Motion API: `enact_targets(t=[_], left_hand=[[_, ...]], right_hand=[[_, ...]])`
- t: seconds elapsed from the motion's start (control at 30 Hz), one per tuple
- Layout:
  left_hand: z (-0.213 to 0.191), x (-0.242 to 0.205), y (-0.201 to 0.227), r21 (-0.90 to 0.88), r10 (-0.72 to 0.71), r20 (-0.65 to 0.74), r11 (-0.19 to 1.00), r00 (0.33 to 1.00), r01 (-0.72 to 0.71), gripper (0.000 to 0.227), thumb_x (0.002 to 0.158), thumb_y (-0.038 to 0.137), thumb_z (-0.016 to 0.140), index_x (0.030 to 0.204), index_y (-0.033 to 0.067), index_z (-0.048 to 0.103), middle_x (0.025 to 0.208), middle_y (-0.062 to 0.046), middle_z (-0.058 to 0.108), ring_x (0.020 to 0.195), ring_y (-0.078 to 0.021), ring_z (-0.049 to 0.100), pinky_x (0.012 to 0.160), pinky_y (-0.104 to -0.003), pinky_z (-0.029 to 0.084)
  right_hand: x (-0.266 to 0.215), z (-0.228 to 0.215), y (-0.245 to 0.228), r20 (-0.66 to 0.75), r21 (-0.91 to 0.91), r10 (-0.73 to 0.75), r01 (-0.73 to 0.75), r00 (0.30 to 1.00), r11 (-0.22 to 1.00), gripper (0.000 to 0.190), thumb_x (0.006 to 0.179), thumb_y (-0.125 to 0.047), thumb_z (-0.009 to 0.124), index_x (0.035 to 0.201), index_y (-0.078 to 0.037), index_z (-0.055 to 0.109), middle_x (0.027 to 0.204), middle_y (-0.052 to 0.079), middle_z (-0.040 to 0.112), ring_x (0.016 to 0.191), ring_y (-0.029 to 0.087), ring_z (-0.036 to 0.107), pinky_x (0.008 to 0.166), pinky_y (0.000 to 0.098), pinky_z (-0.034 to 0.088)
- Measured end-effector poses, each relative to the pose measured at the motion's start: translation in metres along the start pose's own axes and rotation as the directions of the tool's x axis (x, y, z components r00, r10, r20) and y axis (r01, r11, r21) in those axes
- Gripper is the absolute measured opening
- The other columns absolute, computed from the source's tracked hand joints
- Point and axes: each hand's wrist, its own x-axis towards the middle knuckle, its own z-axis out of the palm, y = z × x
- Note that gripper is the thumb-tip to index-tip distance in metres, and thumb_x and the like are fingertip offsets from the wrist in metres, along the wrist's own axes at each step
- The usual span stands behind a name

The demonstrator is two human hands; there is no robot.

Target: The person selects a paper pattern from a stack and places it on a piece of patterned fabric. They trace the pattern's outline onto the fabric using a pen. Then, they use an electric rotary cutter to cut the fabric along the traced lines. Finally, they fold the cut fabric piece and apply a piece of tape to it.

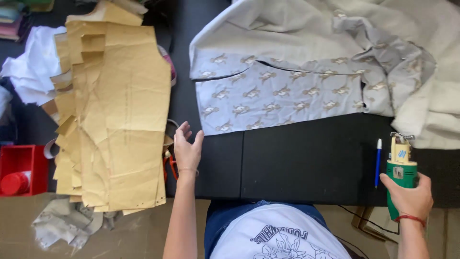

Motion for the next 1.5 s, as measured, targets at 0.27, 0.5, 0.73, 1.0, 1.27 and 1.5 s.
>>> enact_targets(t=[0.27, 0.5, 0.73, 1.0, 1.27, 1.5], left_hand=[[0.043, 0.049, -0.010, 0.417, -0.189, 0.108, 0.900, 0.976, 0.128, 0.035, 0.060, 0.038, 0.059, 0.080, 0.0099, 0.055, 0.070, -0.005, 0.056, 0.065, -0.0199, 0.052, 0.060, -0.034, 0.038], [0.040, -0.002, 0.039, 0.973, 0.439, -0.213, 0.176, 0.873, 0.148, 0.067, 0.066, 0.017, 0.057, 0.132, 0.0105, 0.041, 0.119, -0.012, 0.045, 0.100, -0.0281, 0.049, 0.068, -0.039, 0.046], [0.292, 0.037, 0.134, 0.486, 0.568, 0.260, 0.622, 0.781, -0.614, 0.009, 0.067, 0.030, 0.068, 0.072, 0.0269, 0.061, 0.078, 0.008, 0.057, 0.081, -0.0160, 0.058, 0.090, -0.038, 0.034], [0.395, 0.074, 0.174, 0.692, 0.142, 0.552, 0.471, 0.821, -0.547, 0.046, 0.057, 0.049, 0.072, 0.089, 0.0172, 0.063, 0.099, -0.004, 0.049, 0.098, -0.0256, 0.046, 0.087, -0.042, 0.034], [0.363, 0.080, 0.183, 0.378, -0.037, 0.703, 0.866, 0.710, -0.328, 0.047, 0.062, 0.036, 0.074, 0.097, 0.0187, 0.049, 0.095, -0.007, 0.063, 0.098, -0.0271, 0.058, 0.085, -0.039, 0.043], [0.336, 0.059, 0.207, 0.393, -0.070, 0.709, 0.866, 0.702, -0.310, 0.045, 0.062, 0.032, 0.074, 0.097, 0.0193, 0.049, 0.092, -0.005, 0.065, 0.094, -0.0250, 0.060, 0.082, -0.039, 0.045]], right_hand=[[0.053, -0.007, 0.063, 0.080, 0.192, 0.075, -0.090, 0.994, 0.977, 0.056, 0.064, -0.034, 0.071, 0.107, -0.001, 0.057, 0.099, 0.019, 0.059, 0.085, 0.032, 0.054, 0.069, 0.0409, 0.040], [0.086, -0.008, 0.033, 0.561, 0.694, -0.111, -0.393, 0.821, 0.604, 0.032, 0.077, -0.007, 0.052, 0.106, 0.005, 0.047, 0.079, 0.028, 0.057, 0.063, 0.037, 0.056, 0.055, 0.0467, 0.046], [0.117, -0.013, -0.079, 0.558, 0.552, -0.231, -0.148, 0.797, 0.821, 0.050, 0.067, -0.027, 0.067, 0.108, -0.001, 0.053, 0.106, 0.020, 0.056, 0.106, 0.027, 0.047, 0.090, 0.0431, 0.035], [0.188, 0.021, -0.117, 0.631, 0.265, -0.246, 0.094, 0.735, 0.960, 0.055, 0.063, -0.047, 0.068, 0.100, -0.009, 0.055, 0.100, 0.022, 0.058, 0.103, 0.038, 0.050, 0.088, 0.0451, 0.037], [0.183, 0.011, -0.146, 0.656, 0.243, -0.234, 0.092, 0.717, 0.966, 0.055, 0.062, -0.046, 0.069, 0.099, -0.008, 0.054, 0.100, 0.023, 0.057, 0.106, 0.038, 0.048, 0.089, 0.0447, 0.037], [0.186, 0.007, -0.171, 0.622, 0.295, -0.274, 0.104, 0.733, 0.950, 0.053, 0.065, -0.043, 0.066, 0.102, -0.006, 0.053, 0.102, 0.024, 0.055, 0.107, 0.038, 0.046, 0.089, 0.0460, 0.036]])
